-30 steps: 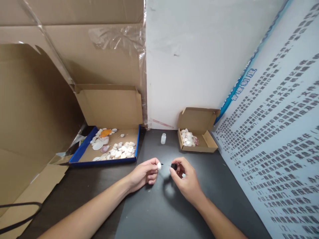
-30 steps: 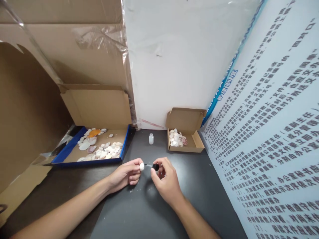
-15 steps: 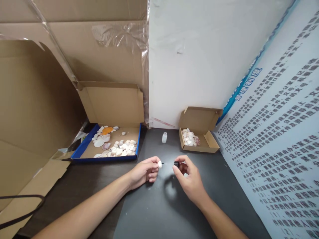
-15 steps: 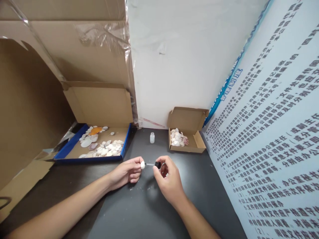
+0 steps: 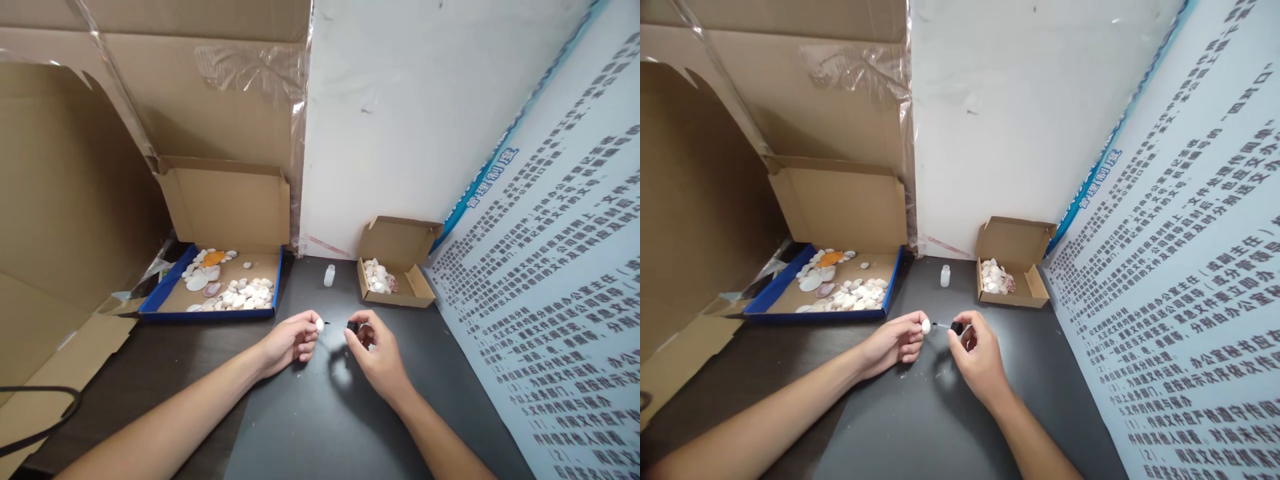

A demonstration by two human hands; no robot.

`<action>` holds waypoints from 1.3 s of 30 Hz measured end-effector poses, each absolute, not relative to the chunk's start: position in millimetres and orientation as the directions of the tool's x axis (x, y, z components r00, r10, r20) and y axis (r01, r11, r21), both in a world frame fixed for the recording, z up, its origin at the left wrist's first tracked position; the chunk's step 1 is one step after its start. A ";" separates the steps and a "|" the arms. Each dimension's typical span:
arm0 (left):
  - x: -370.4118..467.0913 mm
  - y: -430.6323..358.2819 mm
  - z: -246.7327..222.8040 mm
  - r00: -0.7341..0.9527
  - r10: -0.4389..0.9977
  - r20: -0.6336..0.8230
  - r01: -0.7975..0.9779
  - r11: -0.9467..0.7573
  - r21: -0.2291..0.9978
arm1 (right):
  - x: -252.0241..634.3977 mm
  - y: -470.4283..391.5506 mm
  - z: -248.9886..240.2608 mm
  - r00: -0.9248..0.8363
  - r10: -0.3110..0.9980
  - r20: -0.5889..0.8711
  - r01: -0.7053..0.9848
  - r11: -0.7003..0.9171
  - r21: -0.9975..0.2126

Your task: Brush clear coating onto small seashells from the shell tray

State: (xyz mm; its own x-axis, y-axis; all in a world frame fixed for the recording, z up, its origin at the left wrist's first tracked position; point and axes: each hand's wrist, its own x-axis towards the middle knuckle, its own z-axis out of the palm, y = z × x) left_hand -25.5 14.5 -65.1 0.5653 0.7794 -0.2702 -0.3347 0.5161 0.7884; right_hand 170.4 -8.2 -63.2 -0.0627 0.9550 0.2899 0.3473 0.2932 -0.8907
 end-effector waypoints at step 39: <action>-26.5 12.8 -74.0 0.650 0.740 -0.174 -0.217 0.400 0.890 | 169.5 -10.4 -62.4 -0.044 0.939 0.341 0.311 0.337 -0.889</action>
